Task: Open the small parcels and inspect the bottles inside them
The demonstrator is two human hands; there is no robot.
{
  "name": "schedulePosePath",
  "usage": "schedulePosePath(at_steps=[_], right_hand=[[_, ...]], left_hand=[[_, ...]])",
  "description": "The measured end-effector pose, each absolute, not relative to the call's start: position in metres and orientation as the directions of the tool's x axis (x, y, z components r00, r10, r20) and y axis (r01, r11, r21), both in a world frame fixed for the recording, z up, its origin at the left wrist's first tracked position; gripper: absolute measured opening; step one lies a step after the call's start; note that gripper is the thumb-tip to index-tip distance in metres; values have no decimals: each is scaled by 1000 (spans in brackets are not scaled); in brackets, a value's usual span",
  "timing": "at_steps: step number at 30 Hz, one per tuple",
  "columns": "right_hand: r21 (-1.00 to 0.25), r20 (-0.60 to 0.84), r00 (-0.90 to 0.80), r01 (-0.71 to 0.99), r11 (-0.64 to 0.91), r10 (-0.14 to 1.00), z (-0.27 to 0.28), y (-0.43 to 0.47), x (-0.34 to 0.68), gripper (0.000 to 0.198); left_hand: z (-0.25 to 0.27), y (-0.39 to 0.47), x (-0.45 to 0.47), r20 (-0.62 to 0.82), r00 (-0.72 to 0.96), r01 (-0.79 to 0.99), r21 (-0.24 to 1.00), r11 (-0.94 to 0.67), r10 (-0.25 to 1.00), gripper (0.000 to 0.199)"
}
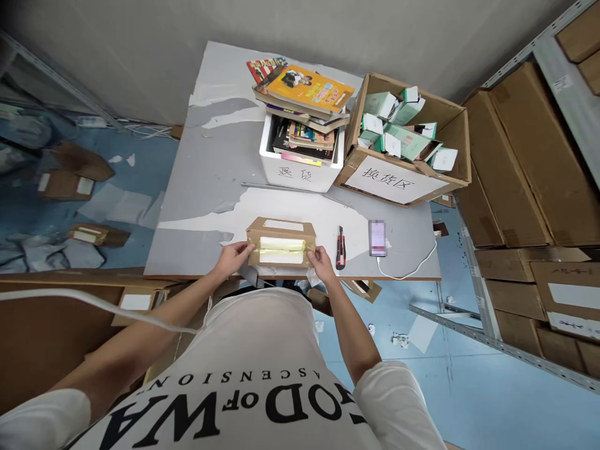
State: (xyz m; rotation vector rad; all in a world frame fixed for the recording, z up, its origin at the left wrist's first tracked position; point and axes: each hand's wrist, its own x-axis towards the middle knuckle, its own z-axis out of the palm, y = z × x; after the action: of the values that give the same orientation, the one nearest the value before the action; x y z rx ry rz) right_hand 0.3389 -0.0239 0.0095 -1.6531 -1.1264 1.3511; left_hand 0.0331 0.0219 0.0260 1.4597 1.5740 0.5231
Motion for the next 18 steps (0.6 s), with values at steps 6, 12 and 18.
schedulePosePath(at_steps=[6,12,18], right_hand=[[-756,-451,216,423,-499,866,25,-7,332,45],[-730,-495,220,421,-539,841,23,-1,331,47],[-791,-493,165,325,-519,854,10,-4,342,48]], left_hand=[[35,35,45,-343,-10,731,638,241,939,57],[28,43,43,-398,-8,691,660,293,917,55],[20,40,40,-453,-55,576,713,399,890,52]])
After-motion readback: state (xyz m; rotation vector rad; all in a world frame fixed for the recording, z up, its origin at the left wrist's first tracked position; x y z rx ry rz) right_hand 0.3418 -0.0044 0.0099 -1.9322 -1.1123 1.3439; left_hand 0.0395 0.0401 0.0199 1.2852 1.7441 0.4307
